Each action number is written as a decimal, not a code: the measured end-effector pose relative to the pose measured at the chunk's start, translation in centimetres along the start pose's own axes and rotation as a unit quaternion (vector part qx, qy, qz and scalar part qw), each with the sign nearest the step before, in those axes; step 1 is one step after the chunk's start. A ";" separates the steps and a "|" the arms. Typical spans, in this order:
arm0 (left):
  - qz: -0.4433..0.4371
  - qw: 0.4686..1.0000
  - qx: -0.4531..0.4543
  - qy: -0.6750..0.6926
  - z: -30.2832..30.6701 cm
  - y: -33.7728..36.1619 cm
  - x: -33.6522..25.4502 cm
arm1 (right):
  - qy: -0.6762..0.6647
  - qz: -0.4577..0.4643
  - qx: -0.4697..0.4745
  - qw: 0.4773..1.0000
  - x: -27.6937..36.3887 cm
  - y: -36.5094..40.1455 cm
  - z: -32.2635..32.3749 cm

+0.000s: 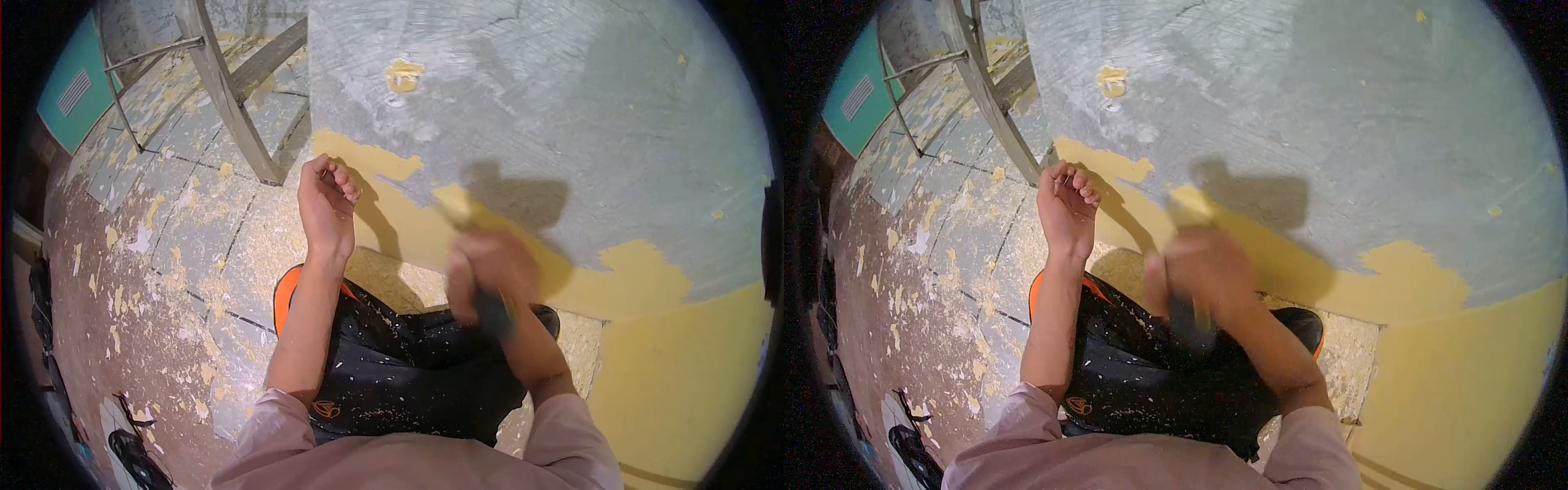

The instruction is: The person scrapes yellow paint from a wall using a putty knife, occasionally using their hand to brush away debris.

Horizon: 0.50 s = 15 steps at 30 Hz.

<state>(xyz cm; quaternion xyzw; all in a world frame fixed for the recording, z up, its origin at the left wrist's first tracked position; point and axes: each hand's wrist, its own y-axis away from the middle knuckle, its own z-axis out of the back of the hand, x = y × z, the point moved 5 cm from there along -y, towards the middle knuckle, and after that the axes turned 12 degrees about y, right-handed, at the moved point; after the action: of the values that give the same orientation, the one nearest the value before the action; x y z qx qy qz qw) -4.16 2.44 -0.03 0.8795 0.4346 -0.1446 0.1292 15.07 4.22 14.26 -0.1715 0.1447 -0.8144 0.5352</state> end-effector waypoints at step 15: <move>0.004 1.000 -0.001 -0.011 -0.8 0.4 0.3 | -0.132 0.239 -0.229 0.934 -3.8 3.3 -1.4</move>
<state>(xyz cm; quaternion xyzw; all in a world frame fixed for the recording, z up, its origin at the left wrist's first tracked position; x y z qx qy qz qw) -3.53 2.70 0.62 0.8796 0.4296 -0.1533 0.1350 18.53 6.54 11.14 -0.3553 0.2923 -0.5772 0.6747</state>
